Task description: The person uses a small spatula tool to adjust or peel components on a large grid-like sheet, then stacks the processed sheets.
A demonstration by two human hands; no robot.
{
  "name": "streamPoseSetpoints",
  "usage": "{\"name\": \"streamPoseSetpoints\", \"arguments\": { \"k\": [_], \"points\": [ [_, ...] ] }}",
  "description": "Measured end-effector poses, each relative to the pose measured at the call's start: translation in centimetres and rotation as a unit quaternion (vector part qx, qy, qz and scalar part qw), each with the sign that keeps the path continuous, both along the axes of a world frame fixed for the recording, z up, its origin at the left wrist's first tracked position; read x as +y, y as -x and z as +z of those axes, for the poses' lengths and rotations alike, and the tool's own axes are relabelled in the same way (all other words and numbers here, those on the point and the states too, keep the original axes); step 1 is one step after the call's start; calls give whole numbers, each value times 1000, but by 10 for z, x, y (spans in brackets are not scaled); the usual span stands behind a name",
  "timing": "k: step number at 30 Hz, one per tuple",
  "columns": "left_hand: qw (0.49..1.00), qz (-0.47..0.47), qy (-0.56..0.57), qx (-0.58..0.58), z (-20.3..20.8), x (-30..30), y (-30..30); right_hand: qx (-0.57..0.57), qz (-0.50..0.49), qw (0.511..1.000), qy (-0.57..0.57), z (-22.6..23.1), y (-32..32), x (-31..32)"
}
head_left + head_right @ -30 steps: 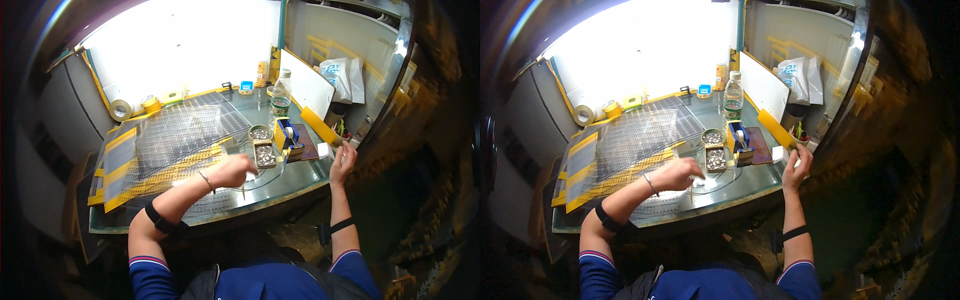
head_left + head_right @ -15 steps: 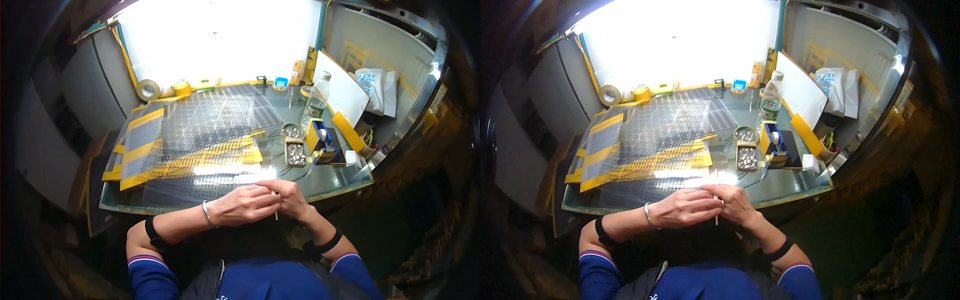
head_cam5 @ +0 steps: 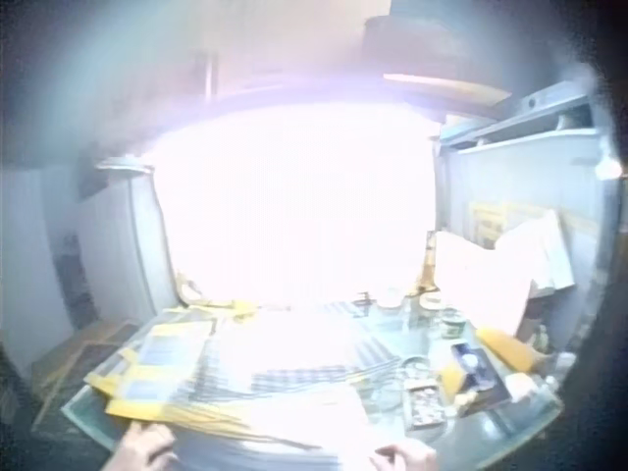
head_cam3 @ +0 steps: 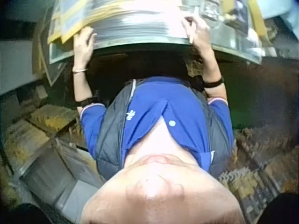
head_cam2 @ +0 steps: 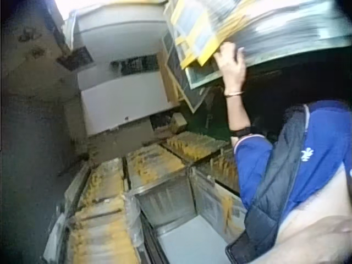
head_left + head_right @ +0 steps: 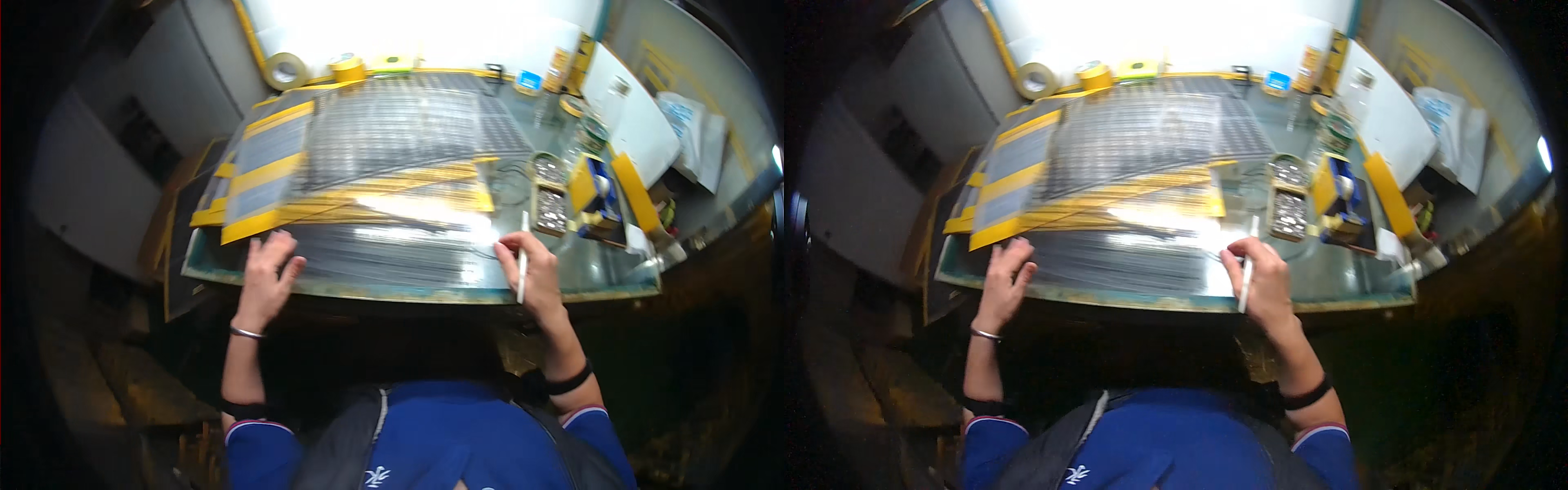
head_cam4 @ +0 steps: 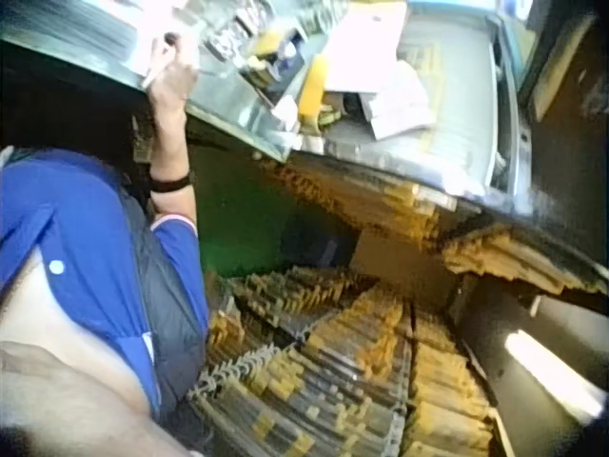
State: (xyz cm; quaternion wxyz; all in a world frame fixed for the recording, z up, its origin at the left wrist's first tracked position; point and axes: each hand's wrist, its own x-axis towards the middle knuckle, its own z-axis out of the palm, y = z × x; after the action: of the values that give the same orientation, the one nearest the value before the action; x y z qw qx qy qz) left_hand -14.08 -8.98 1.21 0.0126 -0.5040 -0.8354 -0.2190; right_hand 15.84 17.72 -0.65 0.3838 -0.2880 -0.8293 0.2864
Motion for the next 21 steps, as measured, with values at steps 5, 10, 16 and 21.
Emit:
{"name": "streamPoseSetpoints", "arguments": {
  "k": [5,10,16,21],
  "points": [
    [925,-70,-163,-336,15,-22,-27,12,31,996,79,-4,-1,1],
    [819,178,-361,-408,-2,-40,11,24,35,993,108,-6,-3,1],
    [783,164,-309,-515,18,-42,1,14,33,996,82,-5,0,-1],
    [802,163,-240,-522,26,-34,7,9,30,997,65,-8,-2,1]
  ]
}}
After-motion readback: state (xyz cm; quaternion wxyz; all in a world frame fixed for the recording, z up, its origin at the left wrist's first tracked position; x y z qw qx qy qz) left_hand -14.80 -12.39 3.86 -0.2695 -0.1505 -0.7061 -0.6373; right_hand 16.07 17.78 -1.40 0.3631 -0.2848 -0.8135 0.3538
